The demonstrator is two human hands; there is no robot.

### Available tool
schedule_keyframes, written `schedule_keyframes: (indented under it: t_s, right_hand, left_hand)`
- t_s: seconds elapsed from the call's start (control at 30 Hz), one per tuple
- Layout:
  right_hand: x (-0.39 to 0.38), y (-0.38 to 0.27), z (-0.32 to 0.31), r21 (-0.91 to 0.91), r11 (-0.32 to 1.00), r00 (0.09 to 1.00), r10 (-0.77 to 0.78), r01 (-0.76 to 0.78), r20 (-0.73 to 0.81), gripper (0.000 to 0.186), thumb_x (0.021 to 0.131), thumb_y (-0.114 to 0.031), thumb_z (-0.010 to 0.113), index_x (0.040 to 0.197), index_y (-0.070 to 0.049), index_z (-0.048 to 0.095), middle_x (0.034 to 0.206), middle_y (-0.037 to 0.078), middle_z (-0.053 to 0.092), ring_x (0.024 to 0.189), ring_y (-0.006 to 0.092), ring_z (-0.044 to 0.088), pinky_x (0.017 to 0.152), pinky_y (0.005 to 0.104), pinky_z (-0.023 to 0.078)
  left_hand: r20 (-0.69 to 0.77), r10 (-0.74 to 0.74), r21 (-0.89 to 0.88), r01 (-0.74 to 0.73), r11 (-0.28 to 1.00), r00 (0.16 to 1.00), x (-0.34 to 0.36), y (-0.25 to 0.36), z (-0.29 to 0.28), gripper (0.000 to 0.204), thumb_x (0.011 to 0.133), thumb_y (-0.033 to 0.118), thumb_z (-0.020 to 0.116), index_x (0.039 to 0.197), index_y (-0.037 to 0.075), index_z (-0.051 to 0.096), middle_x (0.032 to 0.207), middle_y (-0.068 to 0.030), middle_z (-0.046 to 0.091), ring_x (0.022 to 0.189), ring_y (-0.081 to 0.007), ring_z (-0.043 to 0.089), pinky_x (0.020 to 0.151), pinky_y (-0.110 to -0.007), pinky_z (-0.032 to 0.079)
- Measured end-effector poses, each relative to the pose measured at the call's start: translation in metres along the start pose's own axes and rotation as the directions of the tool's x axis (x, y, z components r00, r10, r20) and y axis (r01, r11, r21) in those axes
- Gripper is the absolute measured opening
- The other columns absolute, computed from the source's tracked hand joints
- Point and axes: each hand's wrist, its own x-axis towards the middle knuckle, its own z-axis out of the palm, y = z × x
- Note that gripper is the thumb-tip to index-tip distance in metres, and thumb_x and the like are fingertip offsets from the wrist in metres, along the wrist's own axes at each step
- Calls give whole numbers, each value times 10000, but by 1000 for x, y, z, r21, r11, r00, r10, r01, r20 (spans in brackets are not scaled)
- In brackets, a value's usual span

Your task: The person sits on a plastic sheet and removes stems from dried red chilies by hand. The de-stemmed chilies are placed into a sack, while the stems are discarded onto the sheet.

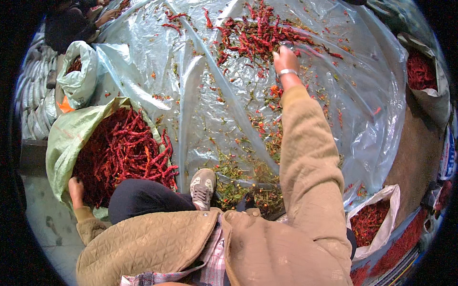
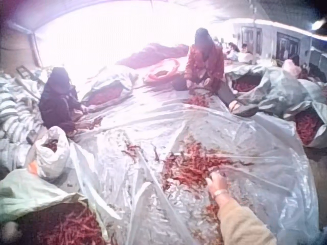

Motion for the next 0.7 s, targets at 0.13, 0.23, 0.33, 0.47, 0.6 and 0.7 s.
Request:
schedule_keyframes:
  t_s: [0.13,0.23,0.33,0.47,0.6,0.7]
  right_hand:
    - [12,-29,32,-211,974,966,134,-86,223,201,746,-264,604,820,-79,575,863,164,595,825,344,571,690,435,461]
    - [-8,-6,31,-155,988,956,71,-27,285,158,736,-205,602,760,-57,550,822,169,587,790,369,550,673,443,434]
    - [-47,8,16,8,993,940,-111,115,323,142,763,-221,572,825,-96,545,784,180,588,760,374,556,644,465,438]
    - [-94,-19,-35,11,962,909,-262,274,325,166,762,-189,560,782,-61,456,719,174,572,684,383,549,576,473,427]
    - [-110,-22,-47,-96,969,940,-191,226,283,140,757,-201,561,737,-73,508,702,145,567,674,349,561,580,444,443]
    - [-124,-26,-57,-174,958,911,-146,227,385,130,743,-202,564,703,-82,534,698,129,563,670,332,565,580,427,448]
  left_hand:
    - [60,190,-195,-175,965,980,-5,135,-102,150,752,69,547,831,-58,530,778,-216,559,745,-350,547,670,-358,426]
    - [-170,519,-472,-532,703,838,35,243,-90,100,763,-11,521,856,-43,537,821,-159,568,764,-260,559,706,-311,434]
    - [-181,766,-568,-701,431,617,65,356,-83,124,766,-23,510,887,-16,536,821,-147,543,797,-286,544,711,-301,428]
    - [-408,893,-356,-934,39,193,65,497,-68,307,726,10,510,1033,25,506,1003,-144,526,951,-307,482,791,-374,413]
    - [-555,830,-195,-979,-67,54,48,580,-37,356,735,63,508,1084,0,479,1141,-130,486,1106,-282,417,932,-388,317]
    - [-550,831,-124,-992,14,80,38,597,-6,389,726,92,516,1102,3,471,1153,-135,478,1122,-273,407,948,-422,295]
